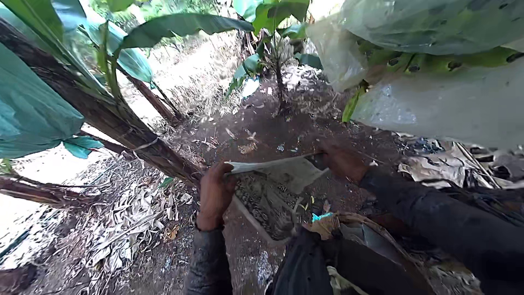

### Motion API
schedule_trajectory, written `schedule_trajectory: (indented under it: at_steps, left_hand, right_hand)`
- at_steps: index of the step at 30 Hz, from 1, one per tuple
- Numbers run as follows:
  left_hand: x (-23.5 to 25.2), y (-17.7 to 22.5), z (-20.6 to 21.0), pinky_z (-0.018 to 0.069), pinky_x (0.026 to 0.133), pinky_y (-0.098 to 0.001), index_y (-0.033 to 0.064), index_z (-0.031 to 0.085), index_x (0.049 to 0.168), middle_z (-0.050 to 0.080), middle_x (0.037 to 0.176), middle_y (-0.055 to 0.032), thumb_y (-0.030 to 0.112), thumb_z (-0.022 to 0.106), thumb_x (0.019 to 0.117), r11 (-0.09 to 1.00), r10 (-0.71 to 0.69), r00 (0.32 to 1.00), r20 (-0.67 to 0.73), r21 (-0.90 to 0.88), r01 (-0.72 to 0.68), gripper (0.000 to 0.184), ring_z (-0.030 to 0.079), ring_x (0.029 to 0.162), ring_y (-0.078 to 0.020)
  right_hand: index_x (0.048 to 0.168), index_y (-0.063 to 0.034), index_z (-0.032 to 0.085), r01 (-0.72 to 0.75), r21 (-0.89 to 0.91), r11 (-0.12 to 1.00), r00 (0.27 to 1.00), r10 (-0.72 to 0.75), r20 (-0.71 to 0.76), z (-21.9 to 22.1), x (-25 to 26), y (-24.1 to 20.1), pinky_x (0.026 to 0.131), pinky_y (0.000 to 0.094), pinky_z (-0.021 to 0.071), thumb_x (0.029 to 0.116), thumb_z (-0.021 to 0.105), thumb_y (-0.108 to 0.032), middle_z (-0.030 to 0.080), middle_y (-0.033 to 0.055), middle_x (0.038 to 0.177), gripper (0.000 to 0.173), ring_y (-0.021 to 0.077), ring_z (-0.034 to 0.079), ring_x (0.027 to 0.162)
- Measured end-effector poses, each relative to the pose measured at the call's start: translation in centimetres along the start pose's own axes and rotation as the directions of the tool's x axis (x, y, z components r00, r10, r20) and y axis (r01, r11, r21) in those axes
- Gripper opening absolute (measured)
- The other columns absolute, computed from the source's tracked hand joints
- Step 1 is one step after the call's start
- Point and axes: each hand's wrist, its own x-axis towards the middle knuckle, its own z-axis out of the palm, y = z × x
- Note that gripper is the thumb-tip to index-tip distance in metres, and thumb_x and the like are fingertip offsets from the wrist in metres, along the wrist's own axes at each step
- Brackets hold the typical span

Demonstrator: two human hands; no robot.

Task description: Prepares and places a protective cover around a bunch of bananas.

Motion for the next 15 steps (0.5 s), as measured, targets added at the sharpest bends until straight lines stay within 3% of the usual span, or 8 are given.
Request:
schedule_trajectory:
  at_steps: [3, 5, 7, 9, 10, 11, 12, 15]
  left_hand:
    - [-0.9, 0.4, 0.6, 0.0475, 0.098, -0.0664, 0.0029, 0.069, 0.121, 0.065, 0.126, -0.0222, 0.02, 0.081, 0.084, 0.966, -0.09, 0.964, 0.249, 0.259, 0.024, 0.043, 0.058, 0.121, -0.0462]
    - [-0.5, 3.0, 1.4, 0.0446, 0.104, -0.0662, 0.0013, 0.06, 0.136, 0.055, 0.141, -0.0248, 0.037, 0.087, 0.0796, 0.976, -0.018, 0.963, 0.269, 0.214, -0.042, 0.073, 0.05, 0.131, -0.0474]
    - [0.5, 6.4, 2.8, 0.0447, 0.108, -0.0612, -0.0007, 0.052, 0.144, 0.055, 0.142, -0.0243, 0.042, 0.087, 0.0792, 0.986, 0.102, 0.962, 0.255, 0.103, -0.131, 0.085, 0.052, 0.132, -0.0431]
    - [1.4, 8.2, 5.1, 0.0528, 0.098, -0.0577, -0.0001, 0.054, 0.141, 0.066, 0.128, -0.0197, 0.036, 0.081, 0.0872, 0.981, 0.186, 0.955, 0.23, 0.006, -0.193, 0.07, 0.064, 0.117, -0.0378]
    - [1.9, 8.2, 6.2, 0.0582, 0.085, -0.0573, 0.0015, 0.058, 0.134, 0.071, 0.112, -0.017, 0.029, 0.076, 0.0927, 0.979, 0.204, 0.959, 0.196, -0.018, -0.204, 0.053, 0.071, 0.1, -0.0353]
    - [2.3, 7.9, 7.0, 0.059, 0.074, -0.0572, 0.0031, 0.065, 0.123, 0.072, 0.1, -0.0154, 0.024, 0.07, 0.0971, 0.979, 0.203, 0.966, 0.16, -0.02, -0.202, 0.033, 0.072, 0.087, -0.034]
    - [2.6, 7.4, 7.2, 0.0589, 0.072, -0.0569, 0.005, 0.07, 0.115, 0.072, 0.097, -0.0143, 0.02, 0.066, 0.0991, 0.979, 0.2, 0.97, 0.136, -0.002, -0.202, 0.022, 0.072, 0.083, -0.0331]
    - [2.8, 6.3, 6.6, 0.0578, 0.072, -0.057, 0.0077, 0.073, 0.101, 0.072, 0.098, -0.0127, 0.017, 0.066, 0.0979, 0.972, 0.205, 0.964, 0.168, 0.079, -0.221, 0.012, 0.071, 0.085, -0.0326]
  right_hand:
    - [0.118, -0.0062, 0.068, 0.284, -0.154, 0.946, 0.945, -0.304, -0.118, 0.8, 1.1, -0.3, 0.085, 0.0559, 0.0578, 0.0955, 0.061, -0.006, 0.066, 0.0172, 0.116, 0.023, 0.0363, 0.068, 0.102]
    - [0.115, -0.0089, 0.069, 0.485, -0.256, 0.836, 0.838, -0.528, -0.136, 0.5, 2.3, -2.3, 0.087, 0.0536, 0.0568, 0.0973, 0.059, -0.007, 0.068, 0.0148, 0.112, 0.02, 0.0342, 0.068, 0.102]
    - [0.107, -0.0083, 0.07, 0.663, -0.312, 0.68, 0.683, -0.721, -0.121, -0.5, 3.2, -5.2, 0.09, 0.0558, 0.0538, 0.0993, 0.055, -0.007, 0.069, 0.0145, 0.103, 0.017, 0.0357, 0.067, 0.101]
    - [0.1, -0.0062, 0.07, 0.749, -0.335, 0.571, 0.561, -0.816, -0.136, -1.2, 3.4, -7.6, 0.086, 0.0537, 0.0534, 0.1001, 0.055, -0.005, 0.07, 0.0142, 0.096, 0.015, 0.0348, 0.068, 0.096]
    - [0.097, -0.0058, 0.069, 0.758, -0.338, 0.558, 0.54, -0.827, -0.153, -1.5, 3.6, -8.2, 0.084, 0.0517, 0.0534, 0.1005, 0.054, -0.006, 0.07, 0.0135, 0.094, 0.015, 0.0333, 0.068, 0.095]
    - [0.097, -0.0054, 0.07, 0.753, -0.327, 0.571, 0.55, -0.819, -0.163, -1.9, 3.6, -8.3, 0.083, 0.0516, 0.0532, 0.1002, 0.055, -0.007, 0.07, 0.0136, 0.094, 0.015, 0.033, 0.068, 0.094]
    - [0.098, -0.0058, 0.071, 0.736, -0.31, 0.602, 0.58, -0.796, -0.17, -2.2, 3.8, -8.1, 0.083, 0.0524, 0.0544, 0.0989, 0.057, -0.008, 0.071, 0.0137, 0.095, 0.014, 0.0328, 0.069, 0.094]
    - [0.1, -0.0076, 0.072, 0.669, -0.237, 0.705, 0.692, -0.707, -0.148, -3.1, 3.3, -6.7, 0.08, 0.0523, 0.0562, 0.0974, 0.062, -0.01, 0.069, 0.013, 0.096, 0.01, 0.032, 0.069, 0.091]
